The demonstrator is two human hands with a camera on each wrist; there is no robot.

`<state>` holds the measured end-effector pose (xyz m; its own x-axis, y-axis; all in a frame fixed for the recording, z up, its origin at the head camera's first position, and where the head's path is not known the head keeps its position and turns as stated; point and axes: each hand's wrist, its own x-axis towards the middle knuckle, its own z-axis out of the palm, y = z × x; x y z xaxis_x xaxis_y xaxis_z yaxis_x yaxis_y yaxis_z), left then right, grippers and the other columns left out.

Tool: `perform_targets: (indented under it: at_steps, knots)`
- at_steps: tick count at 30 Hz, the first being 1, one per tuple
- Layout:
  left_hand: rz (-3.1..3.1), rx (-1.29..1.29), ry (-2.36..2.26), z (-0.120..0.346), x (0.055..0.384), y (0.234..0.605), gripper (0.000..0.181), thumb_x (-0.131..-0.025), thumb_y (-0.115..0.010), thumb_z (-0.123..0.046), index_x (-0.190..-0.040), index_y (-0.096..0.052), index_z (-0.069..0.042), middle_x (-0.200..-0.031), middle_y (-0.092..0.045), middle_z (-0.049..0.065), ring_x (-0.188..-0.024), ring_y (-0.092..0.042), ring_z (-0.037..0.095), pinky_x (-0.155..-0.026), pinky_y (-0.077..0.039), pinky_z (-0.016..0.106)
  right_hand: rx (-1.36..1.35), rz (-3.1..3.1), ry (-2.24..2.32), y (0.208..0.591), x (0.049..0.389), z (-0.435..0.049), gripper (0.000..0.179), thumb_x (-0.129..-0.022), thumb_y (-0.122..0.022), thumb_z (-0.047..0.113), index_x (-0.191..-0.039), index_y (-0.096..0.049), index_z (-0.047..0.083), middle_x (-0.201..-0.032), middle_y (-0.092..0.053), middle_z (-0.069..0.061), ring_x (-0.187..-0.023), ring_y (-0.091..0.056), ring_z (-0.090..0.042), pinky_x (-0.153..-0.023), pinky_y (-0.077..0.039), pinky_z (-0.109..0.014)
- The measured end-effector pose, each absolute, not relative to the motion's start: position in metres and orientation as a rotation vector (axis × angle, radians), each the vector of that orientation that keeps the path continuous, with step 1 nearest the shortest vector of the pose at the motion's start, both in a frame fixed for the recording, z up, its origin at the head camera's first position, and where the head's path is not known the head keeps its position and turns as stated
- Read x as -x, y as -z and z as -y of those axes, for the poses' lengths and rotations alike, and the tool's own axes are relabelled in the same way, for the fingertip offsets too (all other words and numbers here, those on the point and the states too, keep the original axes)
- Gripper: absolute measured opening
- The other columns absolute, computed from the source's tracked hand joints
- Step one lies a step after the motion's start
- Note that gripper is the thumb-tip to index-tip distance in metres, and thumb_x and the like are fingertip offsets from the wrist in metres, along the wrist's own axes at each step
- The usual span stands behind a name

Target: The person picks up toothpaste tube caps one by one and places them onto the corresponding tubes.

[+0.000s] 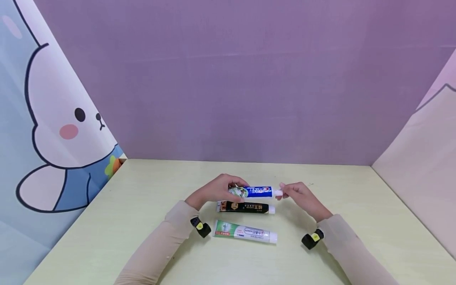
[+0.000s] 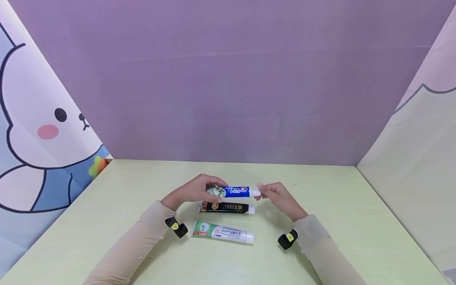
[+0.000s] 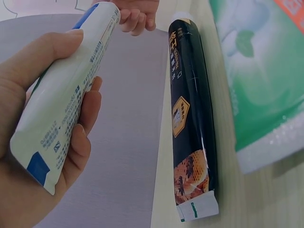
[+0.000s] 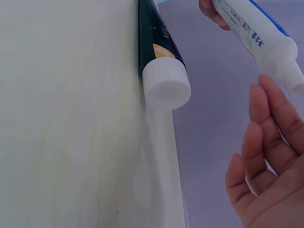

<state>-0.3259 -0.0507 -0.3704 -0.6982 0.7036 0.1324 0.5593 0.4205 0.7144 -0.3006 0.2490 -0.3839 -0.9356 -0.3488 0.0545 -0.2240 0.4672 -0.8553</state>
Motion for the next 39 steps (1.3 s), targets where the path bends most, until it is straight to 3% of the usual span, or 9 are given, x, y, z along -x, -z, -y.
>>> perform_targets:
  at_steps: [3,5,7,12,21,30,39]
  knots:
    - [-2.492,-1.119,-1.134,0.0512,0.3265,0.3708,0.042,-0.080,-0.076,-0.022,-0.119,-0.064,-0.012,-0.110,-0.066,-0.004,-0.092,-0.056,0.008,-0.084,-0.045,0.026,0.618,-2.593,1.499,0.3848,0.3011,-0.2514,0.040,-0.101,-0.042,0.033,-0.105,-0.067,0.003,-0.105,-0.067,-0.008,-0.102,-0.055,-0.021,-0.094,-0.038,-0.049]
    - [-2.495,-1.119,-1.135,0.0518,0.3266,0.3709,0.042,-0.080,-0.076,-0.022,-0.119,-0.064,-0.012,-0.110,-0.066,-0.004,-0.092,-0.055,0.009,-0.083,-0.045,0.027,0.704,-2.606,1.507,0.3850,0.3012,-0.2527,0.030,-0.099,-0.048,0.027,-0.111,-0.064,0.004,-0.110,-0.063,-0.007,-0.105,-0.054,-0.021,-0.093,-0.041,-0.043]
    - [-2.496,-1.116,-1.139,0.0525,0.3266,0.3708,0.042,-0.080,-0.076,-0.021,-0.119,-0.064,-0.012,-0.110,-0.066,-0.004,-0.091,-0.055,0.009,-0.083,-0.045,0.027,0.788,-2.615,1.507,0.3853,0.3015,-0.2538,0.022,-0.094,-0.059,0.018,-0.111,-0.062,0.005,-0.113,-0.062,-0.007,-0.107,-0.053,-0.019,-0.093,-0.041,-0.037]
    - [-2.492,-1.118,-1.144,0.0532,0.3264,0.3708,0.041,-0.081,-0.075,-0.021,-0.119,-0.064,-0.012,-0.109,-0.066,-0.004,-0.091,-0.055,0.009,-0.082,-0.045,0.027,0.886,-2.655,1.488,0.3864,0.3007,-0.2546,0.029,-0.081,-0.074,0.013,-0.105,-0.060,0.008,-0.107,-0.061,-0.005,-0.103,-0.053,-0.012,-0.094,-0.040,-0.029]
    - [-2.485,-1.114,-1.141,0.0529,0.3251,0.3697,0.041,-0.080,-0.075,-0.021,-0.119,-0.064,-0.011,-0.109,-0.066,-0.004,-0.091,-0.055,0.010,-0.083,-0.045,0.027,0.906,-2.662,1.542,0.3856,0.2980,-0.2536,0.019,-0.083,-0.072,0.013,-0.099,-0.062,0.008,-0.101,-0.062,-0.004,-0.098,-0.054,-0.012,-0.093,-0.042,-0.035]
    - [-2.495,-1.120,-1.133,0.0505,0.3256,0.3702,0.041,-0.080,-0.076,-0.020,-0.119,-0.064,-0.011,-0.109,-0.066,-0.003,-0.091,-0.056,0.009,-0.083,-0.045,0.026,0.791,-2.661,1.533,0.3842,0.2986,-0.2538,0.013,-0.084,-0.072,0.017,-0.094,-0.066,0.011,-0.100,-0.065,-0.002,-0.099,-0.056,-0.016,-0.093,-0.040,-0.052]
    - [-2.498,-1.113,-1.133,0.0478,0.3270,0.3696,0.041,-0.080,-0.076,-0.020,-0.119,-0.064,-0.011,-0.108,-0.066,-0.004,-0.091,-0.056,0.008,-0.083,-0.045,0.026,0.733,-2.656,1.485,0.3867,0.3052,-0.2562,0.013,-0.088,-0.067,0.021,-0.094,-0.068,0.009,-0.096,-0.067,-0.002,-0.093,-0.058,-0.015,-0.091,-0.042,-0.047]
